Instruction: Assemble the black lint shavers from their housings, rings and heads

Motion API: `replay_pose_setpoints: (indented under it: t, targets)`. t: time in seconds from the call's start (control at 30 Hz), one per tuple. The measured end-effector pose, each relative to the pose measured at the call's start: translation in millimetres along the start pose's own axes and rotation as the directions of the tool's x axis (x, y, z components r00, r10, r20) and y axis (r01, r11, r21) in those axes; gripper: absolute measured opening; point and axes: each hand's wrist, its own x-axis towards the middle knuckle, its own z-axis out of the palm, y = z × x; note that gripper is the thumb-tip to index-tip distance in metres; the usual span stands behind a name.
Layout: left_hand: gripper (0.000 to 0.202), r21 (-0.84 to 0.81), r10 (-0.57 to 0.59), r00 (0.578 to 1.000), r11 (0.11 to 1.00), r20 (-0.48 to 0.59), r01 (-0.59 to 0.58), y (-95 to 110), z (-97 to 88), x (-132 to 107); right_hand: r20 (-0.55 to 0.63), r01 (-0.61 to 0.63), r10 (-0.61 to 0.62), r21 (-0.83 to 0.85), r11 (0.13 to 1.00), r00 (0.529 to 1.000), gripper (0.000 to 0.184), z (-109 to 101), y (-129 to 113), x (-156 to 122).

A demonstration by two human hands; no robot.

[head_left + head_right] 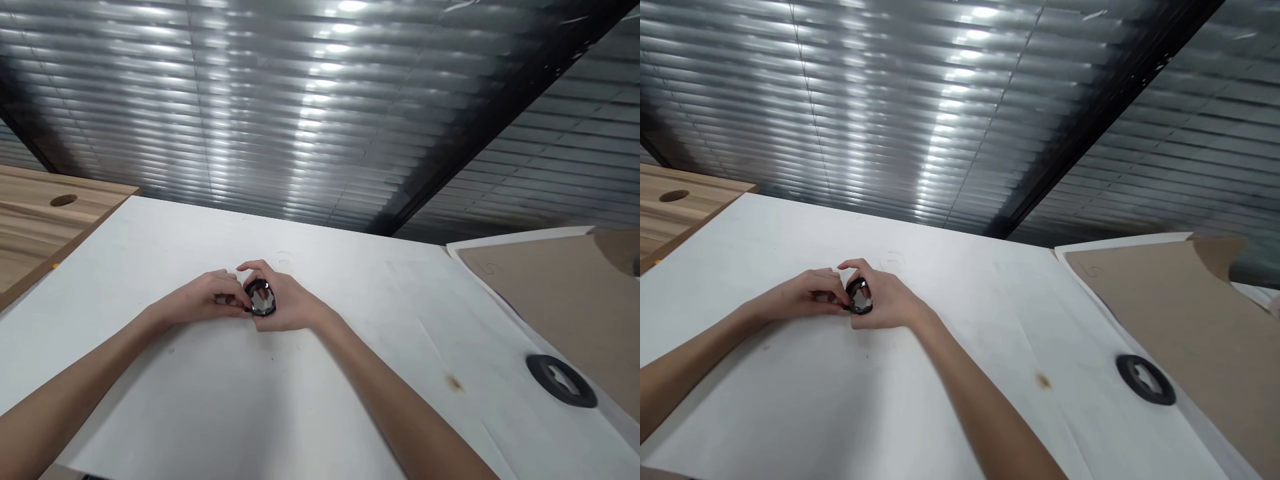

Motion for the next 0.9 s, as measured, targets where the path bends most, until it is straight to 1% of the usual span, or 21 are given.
replay_pose_setpoints:
  t: [0.07,0.17,0.27,0.37,0.47,0.57,0.7,0.83,0.9]
  targets:
    - [0.01,-0.01,-0.001,1.0,1.0,0.012,0.002,1,0.7,1,0.009,0.001,-0.001,0.004,1.0,1.0,0.088,-1,0,0]
    - [0.011,-0.034,-0.039,0.999,0.999,0.018,0.04,3,1.5,1,0.019,0.02,-0.02,0.005,1.0,1.0,0.086,-1,1,1]
    - [0.012,-0.064,-0.101,0.995,0.993,0.019,0.102,4,1.7,0,0.016,0.042,-0.042,0.009,0.999,0.999,0.084,0,3,1]
    - [0.013,-0.098,-0.187,0.982,0.977,0.022,0.188,8,1.8,0,-0.009,0.049,-0.049,0.044,0.998,0.999,0.085,0,3,1]
    - [0.015,-0.218,-0.28,0.96,0.936,0.008,0.275,12,2.2,0,-0.065,0.057,-0.049,0.131,0.99,0.997,0.084,-1,2,1]
    - [0.017,-0.358,-0.348,0.938,0.876,-0.004,0.323,14,2.5,0,-0.131,0.09,-0.064,0.206,0.974,0.989,0.083,-2,2,1]
    - [0.018,-0.432,-0.395,0.918,0.834,-0.034,0.343,16,1.7,1,-0.174,0.142,-0.103,0.232,0.962,0.979,0.077,-2,2,2]
    - [0.027,-0.453,-0.368,0.93,0.832,-0.017,0.321,20,1.6,3,-0.16,0.135,-0.101,0.215,0.967,0.982,0.067,-1,3,3]
    - [0.029,-0.479,-0.364,0.931,0.822,-0.025,0.309,21,2.4,4,-0.164,0.139,-0.106,0.207,0.968,0.981,0.06,-1,4,3]
